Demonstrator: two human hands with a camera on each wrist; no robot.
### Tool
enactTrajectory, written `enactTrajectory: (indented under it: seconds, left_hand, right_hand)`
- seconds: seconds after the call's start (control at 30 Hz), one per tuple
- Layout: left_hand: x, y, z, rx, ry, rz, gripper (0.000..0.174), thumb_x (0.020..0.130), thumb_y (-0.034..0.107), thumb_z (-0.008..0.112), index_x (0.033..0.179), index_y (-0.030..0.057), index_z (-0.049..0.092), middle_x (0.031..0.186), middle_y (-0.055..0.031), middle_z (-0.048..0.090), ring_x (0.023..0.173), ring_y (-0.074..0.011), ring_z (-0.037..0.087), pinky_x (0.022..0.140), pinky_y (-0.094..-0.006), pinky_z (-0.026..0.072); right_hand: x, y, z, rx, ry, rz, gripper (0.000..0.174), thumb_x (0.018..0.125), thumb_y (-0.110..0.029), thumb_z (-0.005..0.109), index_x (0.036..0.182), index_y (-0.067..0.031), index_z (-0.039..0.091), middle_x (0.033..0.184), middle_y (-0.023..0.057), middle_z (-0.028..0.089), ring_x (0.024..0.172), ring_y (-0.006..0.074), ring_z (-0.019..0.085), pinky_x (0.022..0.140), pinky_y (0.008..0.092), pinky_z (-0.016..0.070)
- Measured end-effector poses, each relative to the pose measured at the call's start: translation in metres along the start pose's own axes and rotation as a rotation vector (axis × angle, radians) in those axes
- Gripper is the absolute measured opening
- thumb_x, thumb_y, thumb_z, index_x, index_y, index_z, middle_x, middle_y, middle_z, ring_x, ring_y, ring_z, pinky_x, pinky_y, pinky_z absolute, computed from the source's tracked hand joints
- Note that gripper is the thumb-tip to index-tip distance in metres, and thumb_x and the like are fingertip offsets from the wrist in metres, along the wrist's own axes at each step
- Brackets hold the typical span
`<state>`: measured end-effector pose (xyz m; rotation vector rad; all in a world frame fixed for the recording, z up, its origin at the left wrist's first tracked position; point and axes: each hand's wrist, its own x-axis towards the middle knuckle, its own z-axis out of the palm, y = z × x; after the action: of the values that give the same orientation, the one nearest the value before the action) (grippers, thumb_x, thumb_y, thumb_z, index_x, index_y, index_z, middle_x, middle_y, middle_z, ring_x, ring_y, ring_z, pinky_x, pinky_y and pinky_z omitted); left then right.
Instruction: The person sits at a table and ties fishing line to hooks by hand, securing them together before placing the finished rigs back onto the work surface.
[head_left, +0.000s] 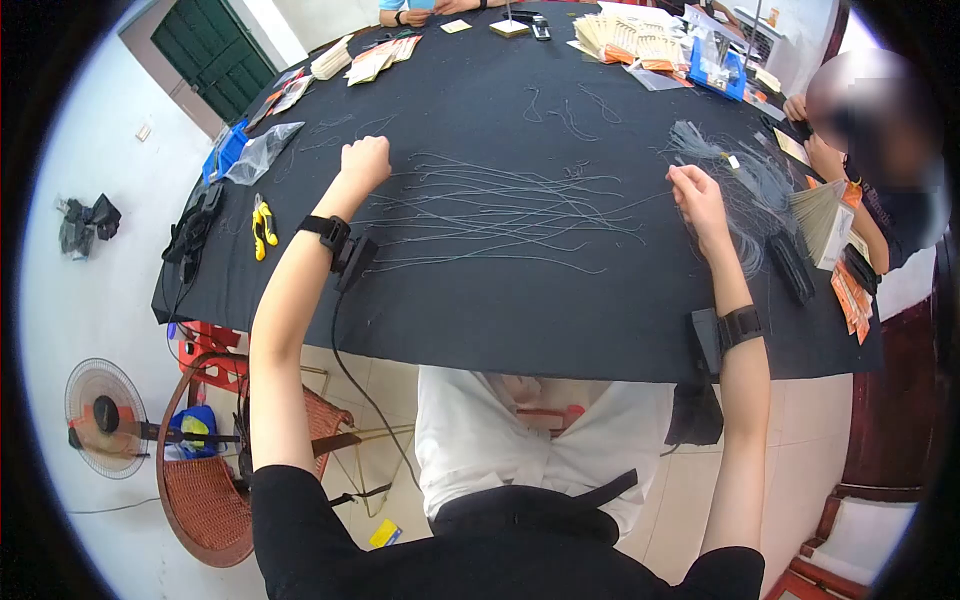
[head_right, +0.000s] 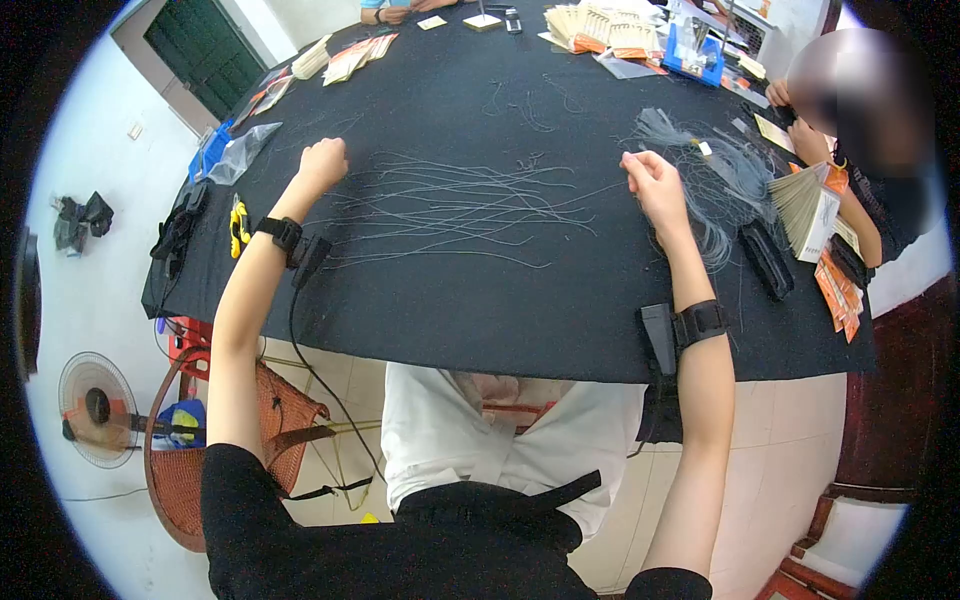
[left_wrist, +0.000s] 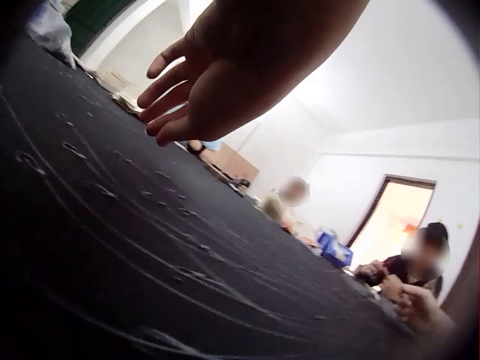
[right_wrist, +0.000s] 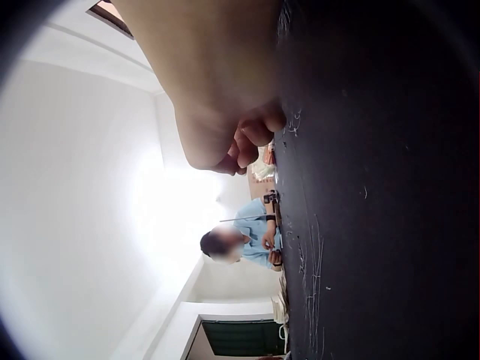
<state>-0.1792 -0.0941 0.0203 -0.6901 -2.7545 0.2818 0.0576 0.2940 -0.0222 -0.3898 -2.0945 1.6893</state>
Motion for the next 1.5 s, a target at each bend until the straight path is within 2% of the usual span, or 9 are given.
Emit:
enactTrajectory:
  seconds: [0.07, 0.17, 0.27, 0.47, 0.63, 0.73, 1.13, 1.37, 1.5]
  left_hand:
    - [0.006, 0.023, -0.018, -0.069, -0.021, 0.11, 0.016, 0.072, 0.016, 0.06, 0.08, 0.0028, 0.065, 0.084, -0.0174, 0.064, 0.082, -0.0317, 0.062, 0.072, -0.0395, 0.0493]
    - [0.012, 0.081, -0.049, -0.563, -0.15, 0.39, 0.022, 0.079, 0.018, 0.061, 0.092, 0.0015, 0.063, 0.086, -0.0144, 0.065, 0.079, -0.0247, 0.063, 0.073, -0.034, 0.0497]
    - [0.015, 0.142, -0.067, -0.645, -0.232, 0.548, 0.025, 0.079, 0.021, 0.062, 0.096, 0.0021, 0.063, 0.089, -0.0134, 0.065, 0.084, -0.0227, 0.062, 0.076, -0.033, 0.0486]
    - [0.049, 0.208, -0.021, -0.737, -0.279, 0.458, 0.027, 0.074, 0.024, 0.068, 0.091, 0.0029, 0.065, 0.086, -0.012, 0.066, 0.079, -0.0232, 0.062, 0.073, -0.0325, 0.0481]
    - [0.054, 0.22, -0.014, -0.748, -0.277, 0.269, 0.027, 0.072, 0.025, 0.07, 0.086, 0.0024, 0.067, 0.083, -0.0126, 0.065, 0.076, -0.0222, 0.062, 0.07, -0.0314, 0.0479]
    - [0.056, 0.221, -0.01, -0.775, -0.289, 0.234, 0.026, 0.072, 0.025, 0.07, 0.084, 0.0022, 0.067, 0.082, -0.0128, 0.065, 0.076, -0.0215, 0.062, 0.069, -0.0311, 0.0479]
    - [0.039, 0.221, -0.029, -0.888, -0.196, 0.271, 0.02, 0.075, 0.02, 0.066, 0.085, 0.0019, 0.066, 0.083, -0.0116, 0.065, 0.076, -0.0195, 0.062, 0.071, -0.0308, 0.0476]
    - [-0.058, 0.234, -0.094, -1.014, -0.546, 0.804, 0.009, 0.076, 0.011, 0.065, 0.081, 0.0035, 0.064, 0.074, -0.0054, 0.065, 0.069, -0.0131, 0.06, 0.064, -0.0263, 0.0469]
    - [-0.089, 0.246, -0.077, -0.899, -0.489, 0.8, 0.008, 0.074, 0.008, 0.063, 0.079, 0.0022, 0.065, 0.072, -0.0098, 0.065, 0.067, -0.0192, 0.063, 0.063, -0.0294, 0.0492]
  right_hand:
    - [0.0, -0.001, 0.001, -0.003, 0.01, 0.012, 0.021, 0.087, -0.026, 0.055, 0.081, -0.0062, 0.06, 0.057, -0.0064, 0.045, 0.048, 0.0018, 0.036, 0.044, 0.0182, 0.0254]
    - [0.001, 0.001, 0.001, 0.014, 0.007, 0.007, 0.021, 0.087, -0.025, 0.055, 0.082, -0.0057, 0.06, 0.057, -0.0063, 0.045, 0.05, 0.0021, 0.037, 0.046, 0.0186, 0.0266]
    - [-0.001, -0.002, 0.001, 0.053, 0.034, -0.003, 0.021, 0.086, -0.025, 0.056, 0.081, -0.0048, 0.06, 0.058, -0.0065, 0.045, 0.052, 0.0024, 0.037, 0.048, 0.0187, 0.0278]
    - [0.0, 0.004, 0.001, 0.035, 0.074, -0.044, 0.022, 0.086, -0.024, 0.056, 0.08, -0.0034, 0.06, 0.06, -0.0059, 0.047, 0.054, 0.0027, 0.039, 0.049, 0.0191, 0.0293]
    - [0.002, 0.005, 0.001, 0.098, 0.142, -0.088, 0.02, 0.086, -0.021, 0.057, 0.08, -0.0022, 0.06, 0.061, -0.0057, 0.049, 0.055, 0.0017, 0.039, 0.049, 0.0191, 0.0285]
    - [0.004, 0.005, -0.001, 0.088, 0.22, -0.07, 0.02, 0.085, -0.019, 0.057, 0.083, 0.0007, 0.061, 0.07, -0.0006, 0.058, 0.062, 0.0037, 0.048, 0.057, 0.0194, 0.0365]
    - [0.018, 0.019, -0.016, 0.122, 0.625, -0.113, 0.021, 0.085, -0.019, 0.056, 0.083, 0.0025, 0.059, 0.076, 0.0066, 0.062, 0.07, 0.0111, 0.056, 0.067, 0.0244, 0.0423]
    - [0.018, 0.009, -0.035, -0.095, 0.893, -0.237, 0.025, 0.085, -0.021, 0.053, 0.091, 0.0032, 0.053, 0.085, 0.0134, 0.061, 0.076, 0.0204, 0.058, 0.07, 0.0313, 0.0437]
    - [0.009, -0.001, -0.046, -0.297, 0.971, -0.228, 0.024, 0.085, -0.022, 0.05, 0.093, 0.0002, 0.053, 0.085, 0.0157, 0.062, 0.078, 0.0276, 0.06, 0.071, 0.036, 0.0443]
